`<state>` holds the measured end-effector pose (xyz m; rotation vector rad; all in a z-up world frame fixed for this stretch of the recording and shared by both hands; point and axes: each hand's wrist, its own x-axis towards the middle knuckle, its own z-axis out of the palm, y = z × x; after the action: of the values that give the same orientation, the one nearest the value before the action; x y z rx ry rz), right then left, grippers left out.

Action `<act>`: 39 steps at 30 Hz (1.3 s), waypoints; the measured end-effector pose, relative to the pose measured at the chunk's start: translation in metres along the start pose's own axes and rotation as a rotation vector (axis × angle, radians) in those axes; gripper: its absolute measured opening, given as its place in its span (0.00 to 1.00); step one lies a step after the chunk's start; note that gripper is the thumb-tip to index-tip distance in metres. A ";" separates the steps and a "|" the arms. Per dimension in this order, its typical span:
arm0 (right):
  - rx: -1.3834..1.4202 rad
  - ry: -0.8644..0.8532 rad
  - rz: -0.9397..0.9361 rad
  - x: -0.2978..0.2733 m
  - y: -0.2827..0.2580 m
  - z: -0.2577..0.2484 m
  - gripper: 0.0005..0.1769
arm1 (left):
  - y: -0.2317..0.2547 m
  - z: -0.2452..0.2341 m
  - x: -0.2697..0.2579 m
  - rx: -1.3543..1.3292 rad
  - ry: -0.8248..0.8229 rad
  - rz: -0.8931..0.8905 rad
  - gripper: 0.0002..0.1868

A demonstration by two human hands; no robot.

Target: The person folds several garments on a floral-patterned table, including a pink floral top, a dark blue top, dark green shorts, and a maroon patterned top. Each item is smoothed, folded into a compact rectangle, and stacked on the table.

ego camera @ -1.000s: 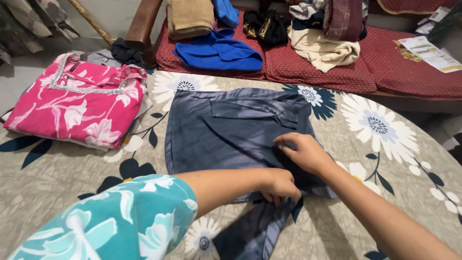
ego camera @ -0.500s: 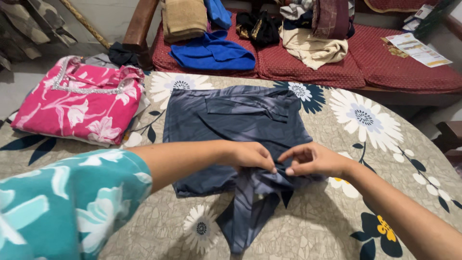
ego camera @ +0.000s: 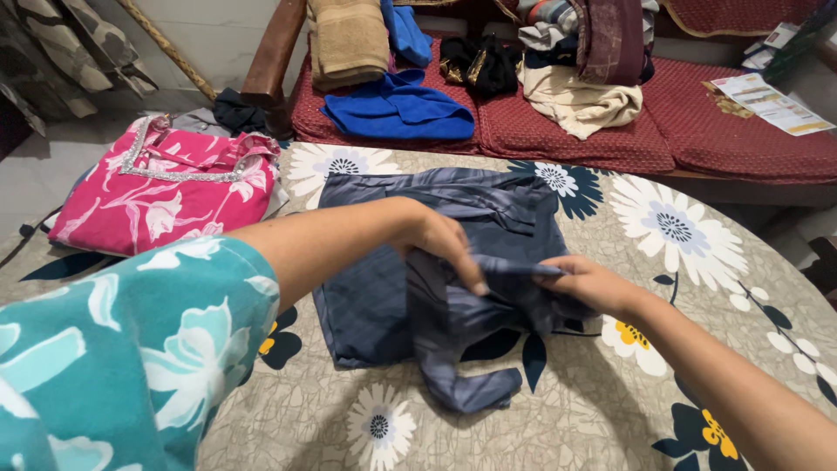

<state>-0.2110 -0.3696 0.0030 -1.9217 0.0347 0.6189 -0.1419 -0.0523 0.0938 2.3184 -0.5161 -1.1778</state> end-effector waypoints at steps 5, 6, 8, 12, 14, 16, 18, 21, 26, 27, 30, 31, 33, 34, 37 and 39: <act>0.020 0.153 -0.121 -0.004 0.002 -0.017 0.20 | -0.030 -0.027 0.006 -0.005 -0.116 -0.066 0.14; -0.021 0.204 -0.124 -0.005 0.001 -0.016 0.20 | -0.038 -0.035 0.005 -0.037 -0.119 -0.079 0.15; 0.032 0.269 -0.053 -0.009 0.000 -0.012 0.22 | -0.050 -0.050 -0.002 -0.361 -0.259 0.015 0.12; 0.094 0.226 -0.025 -0.011 0.008 -0.008 0.24 | -0.061 -0.071 -0.024 -0.846 -0.260 0.070 0.11; 0.090 0.223 -0.030 -0.005 0.017 -0.010 0.22 | -0.060 -0.073 -0.037 -0.841 -0.256 0.148 0.13; 0.093 0.214 -0.050 0.004 0.028 -0.015 0.20 | -0.054 -0.075 -0.049 -0.785 -0.234 0.094 0.18; 0.105 0.204 -0.081 0.013 0.040 -0.021 0.19 | -0.051 -0.077 -0.062 -0.674 -0.197 -0.093 0.25; 0.118 0.198 -0.094 0.026 0.054 -0.027 0.18 | -0.054 -0.078 -0.075 -0.572 -0.181 -0.150 0.31; 0.054 0.228 -0.018 0.026 0.061 -0.029 0.17 | -0.078 -0.098 -0.068 -0.278 -0.303 -0.286 0.30; 0.093 0.204 -0.015 0.025 0.059 -0.029 0.17 | -0.086 -0.105 -0.064 -0.216 -0.294 -0.319 0.31; -0.118 0.297 0.080 0.016 0.055 -0.033 0.15 | -0.112 -0.119 -0.053 -0.319 0.067 -0.095 0.32; -0.108 0.367 0.012 0.015 0.053 -0.034 0.16 | -0.115 -0.122 -0.045 -0.417 0.176 0.064 0.33; -0.087 0.500 -0.120 0.014 0.052 -0.035 0.19 | -0.117 -0.122 -0.030 -0.613 0.392 0.382 0.35; -0.063 0.530 -0.126 0.014 0.052 -0.036 0.20 | -0.116 -0.118 -0.023 -0.378 0.615 0.361 0.38; -0.089 0.579 -0.156 0.015 0.057 -0.035 0.23 | -0.103 -0.090 -0.012 0.244 0.988 0.324 0.39; -0.240 0.557 -0.198 0.019 0.057 -0.034 0.23 | -0.088 -0.057 -0.013 0.381 0.778 0.373 0.27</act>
<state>-0.1979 -0.4193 -0.0430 -2.2449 0.1260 -0.0612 -0.0925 0.0401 0.0800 2.5813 -0.8594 0.0347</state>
